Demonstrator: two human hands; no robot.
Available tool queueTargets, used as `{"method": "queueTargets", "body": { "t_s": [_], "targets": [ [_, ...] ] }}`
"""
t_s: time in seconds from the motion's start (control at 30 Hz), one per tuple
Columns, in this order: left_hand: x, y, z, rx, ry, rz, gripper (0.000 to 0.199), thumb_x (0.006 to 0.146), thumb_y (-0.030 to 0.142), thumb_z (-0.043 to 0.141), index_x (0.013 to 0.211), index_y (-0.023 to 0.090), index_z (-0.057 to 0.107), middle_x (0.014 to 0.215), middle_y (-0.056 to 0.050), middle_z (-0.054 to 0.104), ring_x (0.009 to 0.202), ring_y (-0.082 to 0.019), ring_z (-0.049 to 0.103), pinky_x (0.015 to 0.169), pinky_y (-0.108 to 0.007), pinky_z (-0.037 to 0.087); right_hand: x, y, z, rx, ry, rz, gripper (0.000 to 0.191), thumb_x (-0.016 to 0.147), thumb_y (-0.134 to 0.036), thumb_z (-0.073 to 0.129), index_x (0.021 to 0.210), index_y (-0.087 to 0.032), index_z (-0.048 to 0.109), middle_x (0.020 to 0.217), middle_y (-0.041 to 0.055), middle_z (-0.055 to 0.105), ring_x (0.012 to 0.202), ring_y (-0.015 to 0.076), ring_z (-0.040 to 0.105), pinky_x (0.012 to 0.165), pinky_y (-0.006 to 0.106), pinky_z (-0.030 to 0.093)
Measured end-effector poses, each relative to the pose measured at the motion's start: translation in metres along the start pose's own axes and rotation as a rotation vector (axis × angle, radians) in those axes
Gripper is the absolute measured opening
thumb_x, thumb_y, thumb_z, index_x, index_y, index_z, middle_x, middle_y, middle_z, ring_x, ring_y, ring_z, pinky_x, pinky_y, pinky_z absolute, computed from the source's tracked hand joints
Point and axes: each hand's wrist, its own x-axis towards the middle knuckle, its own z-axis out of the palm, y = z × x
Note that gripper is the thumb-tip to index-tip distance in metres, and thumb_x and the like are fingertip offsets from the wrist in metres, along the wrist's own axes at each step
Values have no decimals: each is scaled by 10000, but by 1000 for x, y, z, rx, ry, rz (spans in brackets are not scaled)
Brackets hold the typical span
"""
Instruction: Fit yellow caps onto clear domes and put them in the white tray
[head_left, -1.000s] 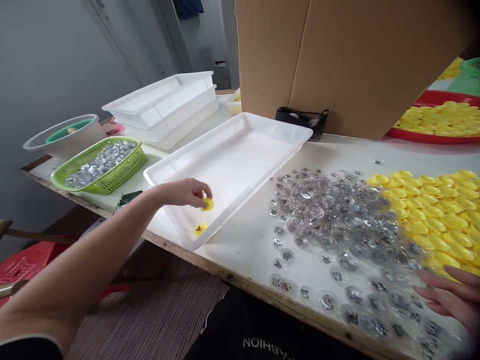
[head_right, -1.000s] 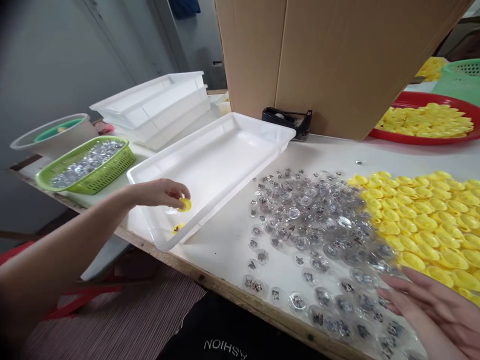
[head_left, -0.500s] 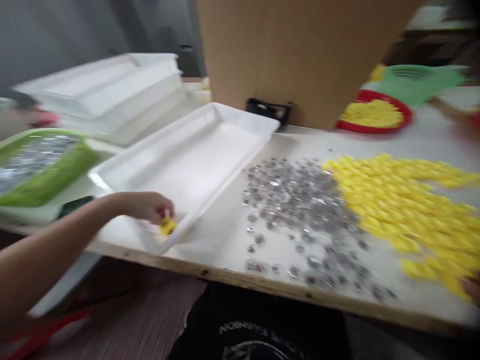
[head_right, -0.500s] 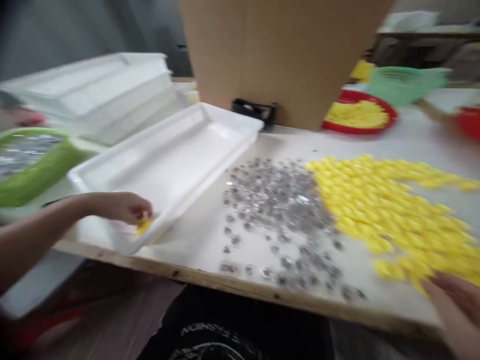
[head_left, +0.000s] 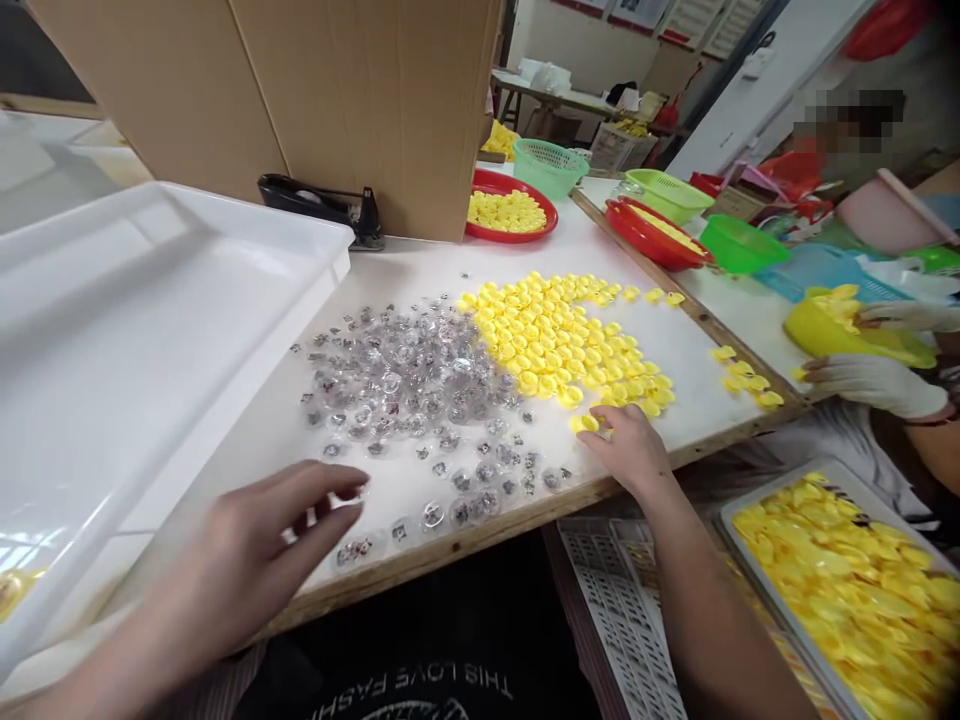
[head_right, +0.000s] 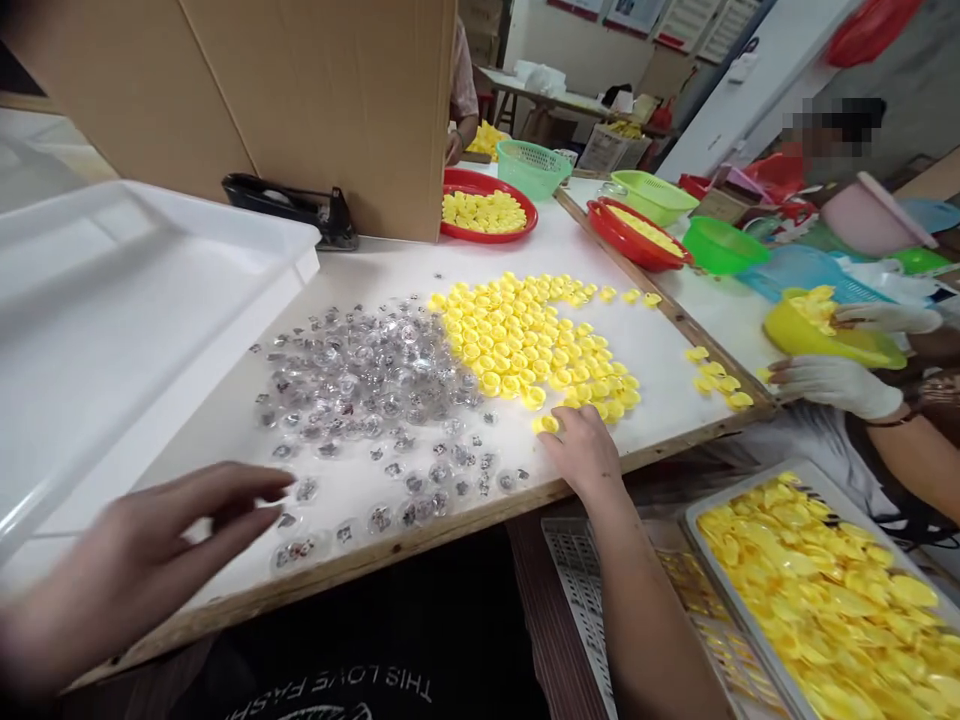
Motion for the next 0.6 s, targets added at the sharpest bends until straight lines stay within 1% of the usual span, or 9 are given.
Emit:
{"method": "queueTargets", "body": {
  "t_s": [0.07,0.13,0.2,0.27,0.33,0.4,0.43,0.5,0.6],
  "targets": [
    [18,10,25,-37,-53,-54,240,806,390,579,972,246,676,844,-27,695,666,-164,609,567,-250,477,1,-2,0,9,-16,-12,257,697,-315,656,917,-185,684,888,63,564,743,222,591,749,419,499],
    [33,13,42,-122,-87,-139,288,827,426,549,997,220,656,809,-38,682,668,-168,605,565,-261,476,1,-7,-1,40,-21,-38,233,692,-309,664,894,-194,673,902,52,568,723,199,591,760,394,498],
    [43,11,52,-249,-104,-214,327,825,442,558,1036,203,631,833,-46,674,710,-173,611,594,-271,491,0,-15,-4,105,-44,-79,207,699,-301,661,877,-196,654,919,43,575,673,168,591,738,366,499],
    [49,8,56,-385,-111,-257,339,815,433,585,1042,183,614,863,-52,666,737,-167,617,630,-274,506,-3,-31,-7,189,-97,-107,172,705,-290,658,844,-194,625,893,35,591,607,146,582,677,344,498],
    [52,7,59,-505,-109,-287,334,814,407,604,1045,166,602,886,-58,659,738,-152,619,644,-264,509,-7,-55,-13,273,-132,-149,159,709,-262,658,840,-197,595,848,26,602,595,143,576,620,318,487],
    [54,7,61,-651,-133,-307,344,827,401,603,1064,153,593,912,-68,658,740,-140,624,650,-248,511,-14,-88,-17,350,-141,-267,169,727,-217,648,879,-200,577,832,24,600,637,149,574,605,297,478],
    [55,6,62,-748,-167,-320,365,837,413,593,1092,152,587,935,-77,660,742,-138,632,651,-243,514,-18,-106,-19,389,-148,-359,175,742,-190,635,904,-199,570,847,30,597,674,153,572,615,291,477],
    [57,4,64,-975,-273,-346,429,850,456,572,1149,149,572,948,-96,667,733,-143,650,634,-234,522,-25,-143,-19,458,-221,-542,161,774,-138,597,922,-190,560,892,46,587,748,158,570,657,290,480],
    [57,-4,65,-1239,-428,-337,434,829,450,614,1098,111,614,864,-110,679,665,-138,658,569,-194,523,-31,-183,-15,564,-328,-709,173,773,-93,599,924,-170,563,935,59,574,806,158,572,700,288,486]
  ]
}}
